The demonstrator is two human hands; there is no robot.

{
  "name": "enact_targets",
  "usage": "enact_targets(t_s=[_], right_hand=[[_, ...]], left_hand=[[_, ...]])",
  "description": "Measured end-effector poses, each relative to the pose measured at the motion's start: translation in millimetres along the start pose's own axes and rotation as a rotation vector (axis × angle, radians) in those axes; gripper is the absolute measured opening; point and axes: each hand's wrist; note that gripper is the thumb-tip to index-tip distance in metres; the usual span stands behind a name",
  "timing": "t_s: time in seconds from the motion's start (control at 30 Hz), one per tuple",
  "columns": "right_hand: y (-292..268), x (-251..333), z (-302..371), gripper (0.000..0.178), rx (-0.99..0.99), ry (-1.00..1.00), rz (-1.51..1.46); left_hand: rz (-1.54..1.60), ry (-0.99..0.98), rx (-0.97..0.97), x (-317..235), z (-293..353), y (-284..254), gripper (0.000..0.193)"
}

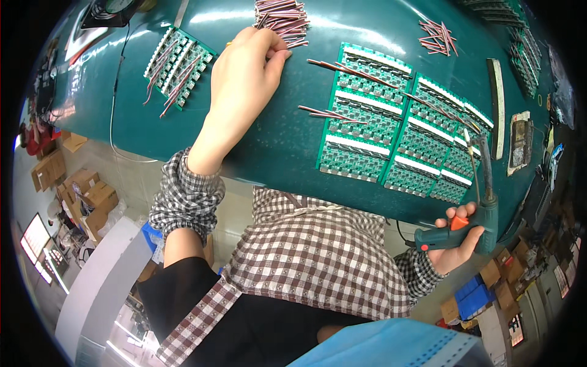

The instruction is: Soldering wires onto small circuit boards on an assembly line.

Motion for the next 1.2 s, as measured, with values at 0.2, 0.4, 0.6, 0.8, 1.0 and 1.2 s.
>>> enact_targets(t_s=[0.2,0.4,0.6,0.8,1.0,1.2], right_hand=[[10,-3,1,0.046,0.028,0.001,0.011],[13,-8,6,0.046,0.003,-0.002,0.036],[10,-12,10,0.047,0.005,0.018,0.012],[20,-11,11,0.050,-0.066,-0.019,-0.018],[34,-23,21,0.054,-0.118,-0.037,0.312],[47,-23,32,0.057,-0.125,-0.074,0.334]], left_hand=[[0.012,0.025,0.022,-5,1,-7,0.011],[-0.008,0.044,0.052,-5,-1,-3,0.012],[0.108,0.060,0.143,0,-6,-5,0.011],[-0.024,0.254,0.022,-1,-5,-18,0.008],[0.368,0.156,0.342,-68,18,-7,0.007],[0.193,0.221,0.356,-72,21,20,0.007]])
Point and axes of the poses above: each hand's wrist, its own z-axis away from the middle knuckle, its own y-axis out of the palm, x = y × z, and after that the axes turned 1 degree about x, right-handed
